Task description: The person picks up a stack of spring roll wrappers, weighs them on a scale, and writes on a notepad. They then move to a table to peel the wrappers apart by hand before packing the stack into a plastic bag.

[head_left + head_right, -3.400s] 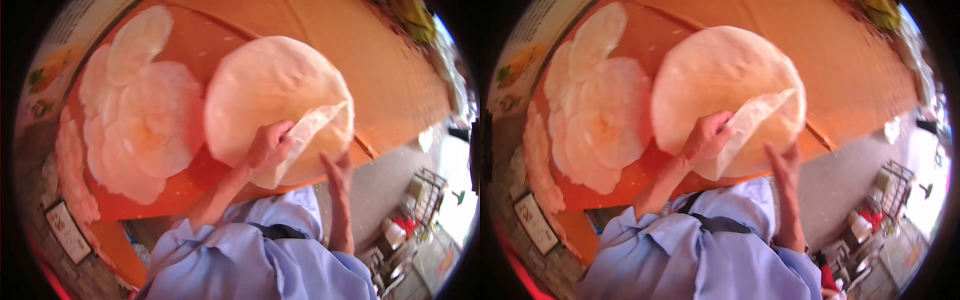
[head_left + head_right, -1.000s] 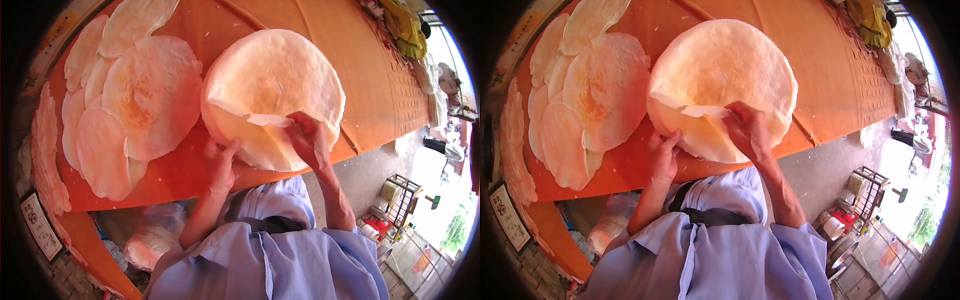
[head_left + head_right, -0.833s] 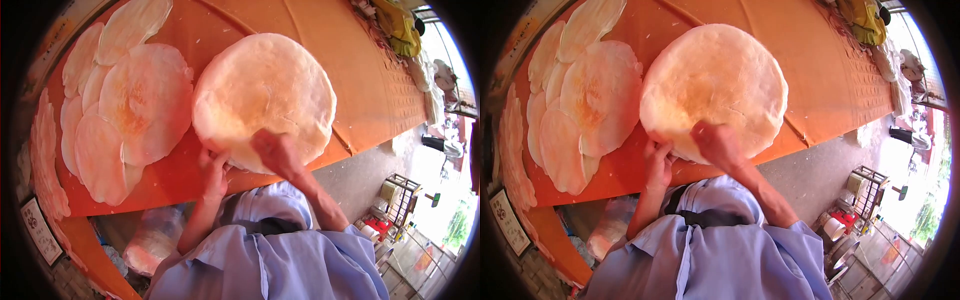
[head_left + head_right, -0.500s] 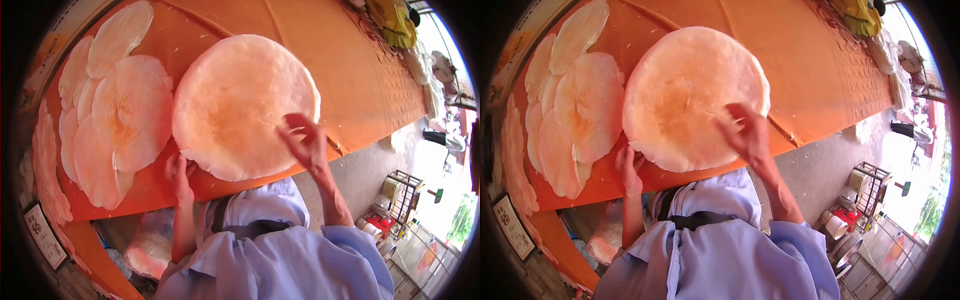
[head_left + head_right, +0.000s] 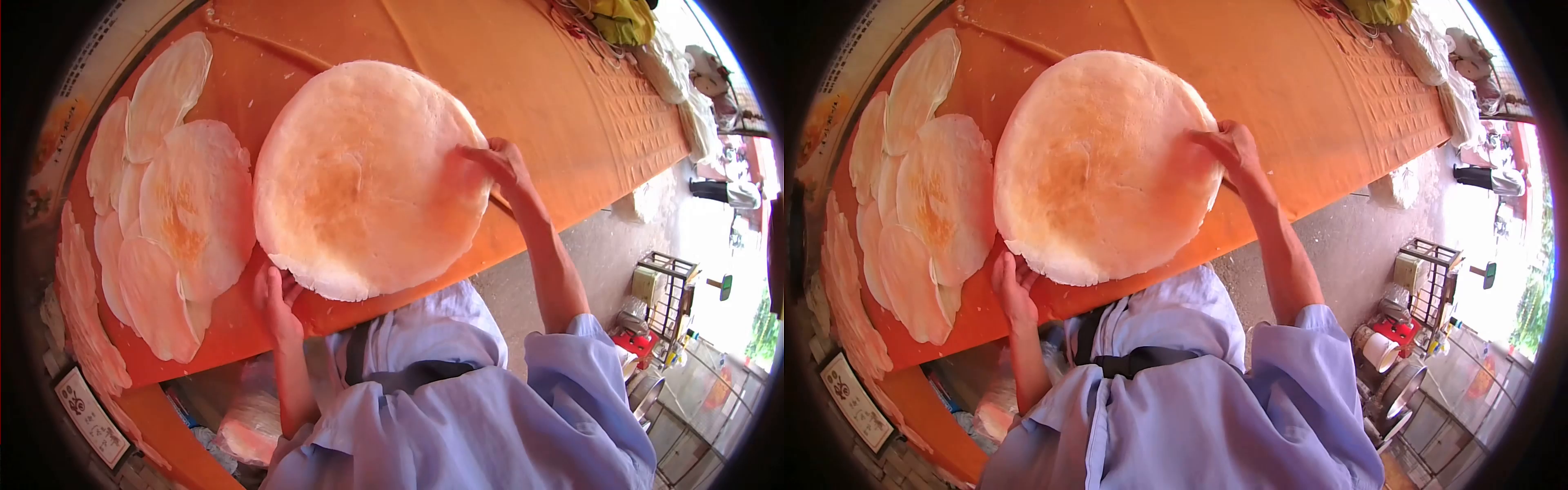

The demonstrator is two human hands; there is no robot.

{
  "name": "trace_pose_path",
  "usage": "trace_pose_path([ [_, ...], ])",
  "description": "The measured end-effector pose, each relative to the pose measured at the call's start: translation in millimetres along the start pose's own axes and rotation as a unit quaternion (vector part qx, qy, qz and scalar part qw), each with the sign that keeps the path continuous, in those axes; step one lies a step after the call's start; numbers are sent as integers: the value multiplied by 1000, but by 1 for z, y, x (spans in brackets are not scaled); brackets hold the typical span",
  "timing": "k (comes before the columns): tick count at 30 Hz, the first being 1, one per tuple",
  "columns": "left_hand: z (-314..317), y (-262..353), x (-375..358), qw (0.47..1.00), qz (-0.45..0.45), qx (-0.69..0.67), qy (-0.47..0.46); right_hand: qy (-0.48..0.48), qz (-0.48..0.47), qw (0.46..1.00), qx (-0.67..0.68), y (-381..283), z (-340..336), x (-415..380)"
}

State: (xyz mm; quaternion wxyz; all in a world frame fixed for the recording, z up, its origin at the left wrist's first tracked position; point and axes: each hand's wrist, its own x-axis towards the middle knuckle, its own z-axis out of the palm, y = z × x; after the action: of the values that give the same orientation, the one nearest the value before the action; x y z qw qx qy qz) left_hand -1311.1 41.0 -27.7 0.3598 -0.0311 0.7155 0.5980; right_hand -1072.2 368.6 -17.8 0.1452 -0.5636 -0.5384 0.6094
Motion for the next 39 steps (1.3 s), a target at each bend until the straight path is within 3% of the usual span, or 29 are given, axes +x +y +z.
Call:
trace_pose_path([
  [4, -1, 0, -10, 997, 60, 36, 45, -52, 101, 993, 33, -13, -8, -1],
  [7, -2, 0, -19, 990, 113, 47, 71, -74, 30, 993, 89, -10, 1, -9],
  [11, 4, 4, -27, 984, 166, 57, 35, -28, -29, 995, 89, -9, 12, -16],
  [13, 8, 2, -29, 987, 158, 28, -16, -16, -49, 996, 73, -41, 16, -33],
  [18, 31, 6, -40, 985, 133, -39, -103, -92, -249, 963, -38, -161, 23, -51],
  [20, 31, 6, -38, 986, 85, -55, -135, -60, -420, 895, -139, -226, 28, -70],
  [22, 40, 15, -37, 986, 42, -19, -163, 0, -491, 834, -250, -263, 34, -97],
  [24, 53, 15, -29, 961, -38, -144, -234, 57, -597, 739, -306, -277, 47, -142],
  [26, 66, 20, -13, 909, -111, -244, -320, 77, -619, 666, -409, -257, 55, -157],
  [29, 85, 26, 10, 789, -146, -428, -415, 105, -624, 544, -552, -202, 66, -169],
  [30, 85, 2, 32, 674, -147, -527, -496, 105, -615, 554, -550, -174, 73, -165],
  [33, 99, 25, 14, 806, -90, -491, -318, 28, -539, 615, -575, -71, 93, -144],
  [34, 90, 10, 23, 767, -124, -515, -361, -3, -512, 641, -571, -36, 96, -135],
  [35, 91, 2, 24, 804, -110, -479, -336, -35, -484, 667, -565, -7, 98, -129],
  [37, 99, -5, 21, 869, -77, -401, -281, -110, -375, 787, -476, 20, 91, -132],
  [39, 95, 0, 10, 871, -83, -389, -290, -94, -347, 837, -412, 15, 84, -143],
])
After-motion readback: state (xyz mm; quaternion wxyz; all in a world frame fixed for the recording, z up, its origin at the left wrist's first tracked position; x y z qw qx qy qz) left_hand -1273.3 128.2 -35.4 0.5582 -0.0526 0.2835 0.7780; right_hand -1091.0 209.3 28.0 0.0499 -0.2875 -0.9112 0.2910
